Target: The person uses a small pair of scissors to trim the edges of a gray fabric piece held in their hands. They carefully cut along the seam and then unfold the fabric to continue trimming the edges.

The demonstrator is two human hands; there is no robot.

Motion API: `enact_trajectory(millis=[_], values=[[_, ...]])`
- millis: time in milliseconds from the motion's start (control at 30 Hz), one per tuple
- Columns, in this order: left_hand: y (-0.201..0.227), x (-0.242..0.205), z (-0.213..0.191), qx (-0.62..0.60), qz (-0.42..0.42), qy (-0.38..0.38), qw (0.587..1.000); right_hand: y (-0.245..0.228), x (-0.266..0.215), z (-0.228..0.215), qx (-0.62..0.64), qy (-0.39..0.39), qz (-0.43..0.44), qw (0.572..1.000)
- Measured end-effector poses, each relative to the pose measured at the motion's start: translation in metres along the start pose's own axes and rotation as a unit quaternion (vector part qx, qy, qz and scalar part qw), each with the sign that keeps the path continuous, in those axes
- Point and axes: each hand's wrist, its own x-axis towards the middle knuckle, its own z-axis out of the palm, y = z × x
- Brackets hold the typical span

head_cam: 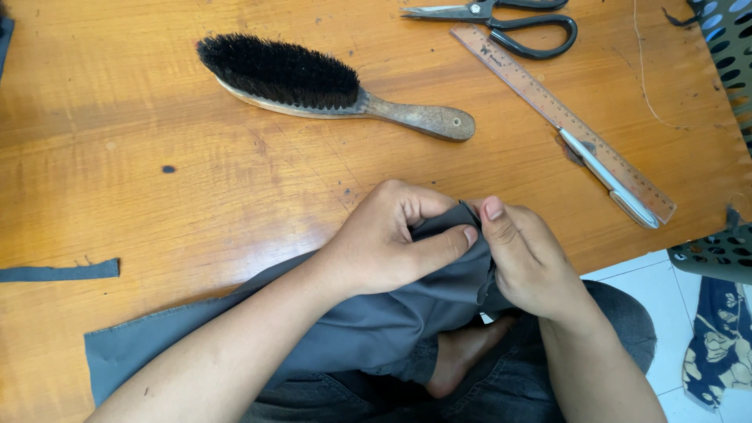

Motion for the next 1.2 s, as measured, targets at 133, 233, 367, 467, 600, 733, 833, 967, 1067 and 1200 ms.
enact_trajectory(millis=[133, 233, 367, 467, 600, 733, 833, 967, 1067, 1200], values=[[0.000, 0.000, 0.000, -0.020, -0.004, -0.006, 1.000, 0.001, 0.000, -0.001, 0.003, 0.000, 0.005, 1.000], [0.001, 0.001, 0.000, -0.011, 0.001, 0.003, 1.000, 0.001, 0.000, -0.001, -0.004, 0.007, -0.007, 1.000], [-0.011, 0.003, 0.002, -0.054, 0.000, 0.026, 0.998, 0.028, 0.002, -0.005, 0.045, 0.019, -0.057, 0.997], [-0.018, 0.005, 0.004, -0.088, -0.006, 0.047, 0.995, 0.043, 0.004, -0.008, 0.103, 0.011, -0.117, 0.988], [-0.019, 0.005, 0.004, -0.083, -0.006, 0.047, 0.995, 0.039, 0.004, -0.005, 0.124, 0.009, -0.124, 0.985], [-0.016, 0.005, 0.005, -0.087, -0.009, 0.043, 0.995, 0.030, 0.003, -0.006, 0.107, 0.007, -0.113, 0.988], [-0.015, 0.005, 0.006, -0.090, -0.011, 0.043, 0.995, 0.032, 0.003, -0.005, 0.105, 0.010, -0.110, 0.988], [-0.016, 0.005, 0.004, -0.088, -0.014, 0.044, 0.995, 0.050, 0.003, -0.009, 0.098, 0.022, -0.115, 0.988], [-0.021, 0.005, 0.003, -0.077, -0.019, 0.045, 0.996, 0.035, 0.003, -0.003, 0.090, 0.044, -0.106, 0.989], [-0.017, 0.005, 0.003, -0.083, -0.015, 0.063, 0.994, 0.027, 0.002, -0.001, 0.080, 0.087, -0.089, 0.989]])
